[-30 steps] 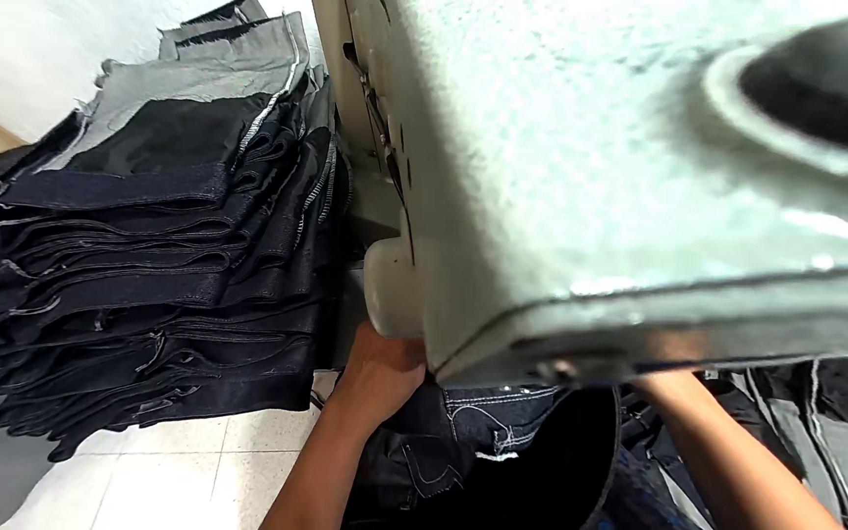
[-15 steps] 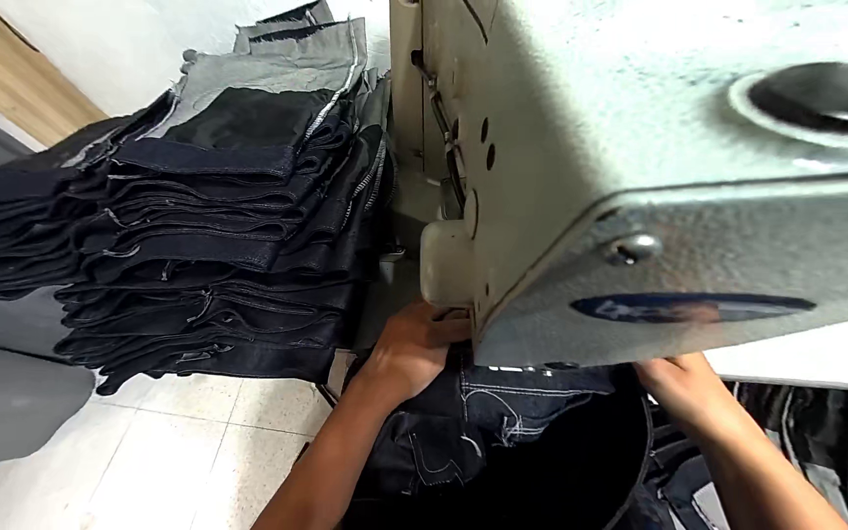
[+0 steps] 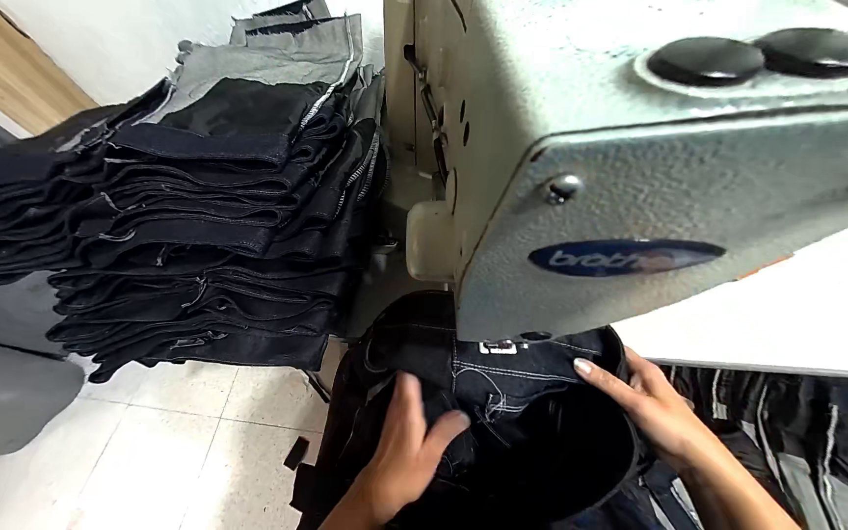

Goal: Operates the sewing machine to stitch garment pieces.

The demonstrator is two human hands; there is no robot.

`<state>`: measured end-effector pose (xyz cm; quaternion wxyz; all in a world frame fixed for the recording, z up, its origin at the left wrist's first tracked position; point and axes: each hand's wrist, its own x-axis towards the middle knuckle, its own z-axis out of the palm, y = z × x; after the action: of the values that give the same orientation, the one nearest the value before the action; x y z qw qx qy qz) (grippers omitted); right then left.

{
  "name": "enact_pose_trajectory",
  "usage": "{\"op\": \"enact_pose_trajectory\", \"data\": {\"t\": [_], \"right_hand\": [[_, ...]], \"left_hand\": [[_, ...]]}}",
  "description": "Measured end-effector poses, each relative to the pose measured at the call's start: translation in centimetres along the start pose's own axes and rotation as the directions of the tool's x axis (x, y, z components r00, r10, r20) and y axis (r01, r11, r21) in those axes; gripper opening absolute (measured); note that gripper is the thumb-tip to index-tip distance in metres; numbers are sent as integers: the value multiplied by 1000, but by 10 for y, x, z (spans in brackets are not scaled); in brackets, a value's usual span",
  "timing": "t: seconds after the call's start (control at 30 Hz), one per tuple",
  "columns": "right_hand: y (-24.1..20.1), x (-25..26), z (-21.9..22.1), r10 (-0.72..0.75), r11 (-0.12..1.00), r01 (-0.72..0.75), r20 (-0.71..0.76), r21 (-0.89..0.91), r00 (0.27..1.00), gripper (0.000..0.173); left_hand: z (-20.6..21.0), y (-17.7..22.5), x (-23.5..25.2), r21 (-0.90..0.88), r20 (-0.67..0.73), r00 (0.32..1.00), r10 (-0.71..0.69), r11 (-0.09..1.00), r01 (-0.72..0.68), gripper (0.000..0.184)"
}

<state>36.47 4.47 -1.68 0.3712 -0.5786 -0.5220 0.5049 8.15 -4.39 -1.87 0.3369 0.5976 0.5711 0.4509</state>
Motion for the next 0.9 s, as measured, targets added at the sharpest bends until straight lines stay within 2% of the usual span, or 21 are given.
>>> {"op": "enact_pose_trajectory", "data": {"t": [0.07, 0.1, 0.13, 0.17, 0.23, 0.3, 0.37, 0.43, 0.53, 0.63, 0.73, 0.9], "right_hand": [[3, 3, 6, -72, 996, 75, -77, 40, 994, 33], [5, 1, 7, -131, 991, 133, -104, 11, 986, 28], [4, -3, 6, -187, 982, 185, -108, -24, 976, 27], [1, -9, 5, -219, 975, 215, -102, -52, 970, 29], [-14, -21, -1, -236, 968, 228, -71, -108, 969, 30], [-32, -18, -13, -215, 967, 207, -37, -148, 976, 25], [-41, 2, -20, -209, 963, 194, -68, -185, 976, 17], [-45, 28, -20, -230, 963, 208, -115, -172, 966, 12], [-53, 51, -13, -280, 953, 262, -108, -154, 954, 13], [-60, 55, -7, -285, 952, 269, -104, -142, 953, 13], [-63, 52, -5, -235, 968, 218, -137, -127, 962, 14], [-53, 47, -10, -272, 955, 253, -115, -156, 955, 14]], "left_hand": [[23, 3, 20, -22, -128, 989, 71, 997, -74, 98], [27, 4, 26, 26, -193, 974, 117, 993, -114, 97], [25, 8, 33, 90, -239, 960, 143, 988, -125, 88], [19, 13, 37, 139, -268, 952, 151, 983, -116, 70], [4, 30, 35, 119, -231, 972, 34, 993, -6, 41], [-6, 47, 33, -63, -102, 976, -190, 981, 184, 30], [-9, 46, 41, -223, 13, 948, -317, 924, 312, 23], [-7, 38, 51, -210, 35, 956, -291, 933, 291, 22], [-7, 37, 60, -55, -33, 970, -240, 970, 238, 27], [-8, 40, 61, 41, -64, 969, -237, 970, 240, 29], [-6, 39, 61, 107, -67, 983, -172, 978, 178, 30], [-12, 39, 59, 140, -9, 992, -123, 982, 123, 34]]}}
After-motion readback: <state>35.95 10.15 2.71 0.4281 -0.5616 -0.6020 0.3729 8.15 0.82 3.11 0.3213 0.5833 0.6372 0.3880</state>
